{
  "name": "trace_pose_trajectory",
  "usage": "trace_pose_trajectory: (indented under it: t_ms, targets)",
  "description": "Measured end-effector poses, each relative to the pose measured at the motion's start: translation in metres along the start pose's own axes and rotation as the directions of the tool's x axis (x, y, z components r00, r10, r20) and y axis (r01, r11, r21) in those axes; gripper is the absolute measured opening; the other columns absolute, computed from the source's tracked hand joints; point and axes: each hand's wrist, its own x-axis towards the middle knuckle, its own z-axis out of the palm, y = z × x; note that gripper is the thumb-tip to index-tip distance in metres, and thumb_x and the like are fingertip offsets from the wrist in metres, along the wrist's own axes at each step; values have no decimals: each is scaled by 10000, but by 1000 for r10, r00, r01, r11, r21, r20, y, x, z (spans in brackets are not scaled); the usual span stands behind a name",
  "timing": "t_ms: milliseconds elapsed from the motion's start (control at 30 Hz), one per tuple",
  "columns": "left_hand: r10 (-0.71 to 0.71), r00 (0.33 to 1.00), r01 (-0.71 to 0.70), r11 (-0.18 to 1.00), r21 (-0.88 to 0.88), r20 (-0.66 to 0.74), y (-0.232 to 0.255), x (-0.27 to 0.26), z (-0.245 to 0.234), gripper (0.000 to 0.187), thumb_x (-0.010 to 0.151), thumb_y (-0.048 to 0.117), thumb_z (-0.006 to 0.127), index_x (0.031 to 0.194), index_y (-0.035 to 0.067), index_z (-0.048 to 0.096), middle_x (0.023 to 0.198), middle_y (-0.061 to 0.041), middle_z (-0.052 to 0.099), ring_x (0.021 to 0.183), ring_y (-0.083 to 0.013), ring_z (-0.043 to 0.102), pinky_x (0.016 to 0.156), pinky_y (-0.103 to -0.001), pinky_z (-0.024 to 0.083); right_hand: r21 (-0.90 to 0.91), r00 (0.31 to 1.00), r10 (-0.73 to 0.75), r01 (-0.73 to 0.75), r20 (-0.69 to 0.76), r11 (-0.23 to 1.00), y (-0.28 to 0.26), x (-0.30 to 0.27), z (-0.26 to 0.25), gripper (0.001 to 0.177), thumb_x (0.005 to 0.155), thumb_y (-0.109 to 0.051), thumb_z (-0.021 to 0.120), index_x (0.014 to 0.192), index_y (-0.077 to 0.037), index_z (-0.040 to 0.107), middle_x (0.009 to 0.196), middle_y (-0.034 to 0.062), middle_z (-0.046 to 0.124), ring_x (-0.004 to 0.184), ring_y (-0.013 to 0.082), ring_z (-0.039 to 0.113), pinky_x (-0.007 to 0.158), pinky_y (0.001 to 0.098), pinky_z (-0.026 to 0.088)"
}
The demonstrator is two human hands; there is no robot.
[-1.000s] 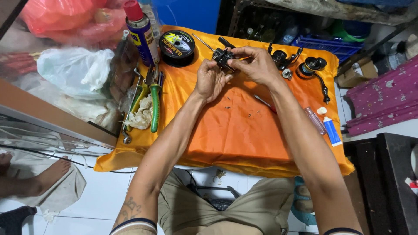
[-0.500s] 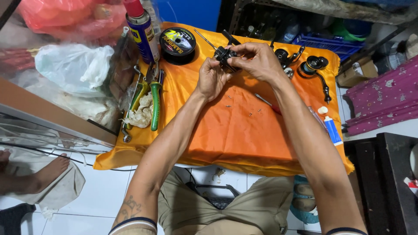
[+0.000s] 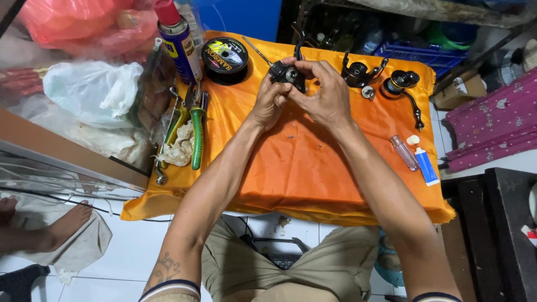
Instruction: Disassembling, cleaning, and maintaining a fishing reel using a screwdriver and cleaning tools.
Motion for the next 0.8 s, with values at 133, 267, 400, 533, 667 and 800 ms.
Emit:
trace_pose_trajectory:
  t_ms: [133,267,400,533,667,800]
  targets:
    - [41,999,-41,999,5,-14,8,-2,19,533,941,193,723,1427,80,535,1268,-136,654,1165,-237,665,975,-419,630,133,992,-68,81,-104,988,16,-8,11,496,790,-231,916,1227,-87,730,990,109,699,873,279,698,752,395,572]
    - [21,998,-22,1000,-16,-63,9,-1,19,422,1000,229,699,1368,74,559,1230,-141,698,1145,-236,692,926,-438,649,128,985,-108,125,-134,984,5,-10,10,570,791,-276,938,1269,-79,697,1035,110,696,931,292,683,840,419,555]
    - [-3,995,-1,999,-44,-103,14,-2,28,365,1006,239,684,1306,53,593,1148,-138,717,1048,-227,724,865,-435,673,94,976,-125,143,-177,985,4,-16,15,499,821,-283,924,1229,-80,719,1070,115,683,987,328,671,885,431,545]
    - [-6,995,3,1000,-29,-104,17,-2,32,338,1010,253,679,1278,64,597,1141,-132,723,1040,-218,724,852,-418,668,69,966,-133,151,-221,986,-4,-19,15,474,844,-306,922,1205,-62,733,1135,133,647,1059,360,624,942,473,512]
    - [-10,994,6,999,-38,-110,22,-2,38,337,1009,272,679,1263,65,601,1127,-120,728,1020,-197,729,848,-404,669,118,967,-102,132,-234,984,-4,-23,18,500,861,-318,913,1251,-72,721,1181,138,616,1124,372,592,987,498,480]
    - [5,996,-15,993,-117,-88,7,0,16,291,1034,228,662,1277,78,606,1336,-209,651,1175,-310,695,957,-443,630,224,974,32,19,-223,974,-7,-28,17,545,917,-352,859,1320,-57,640,1207,149,560,1162,346,556,980,493,497]
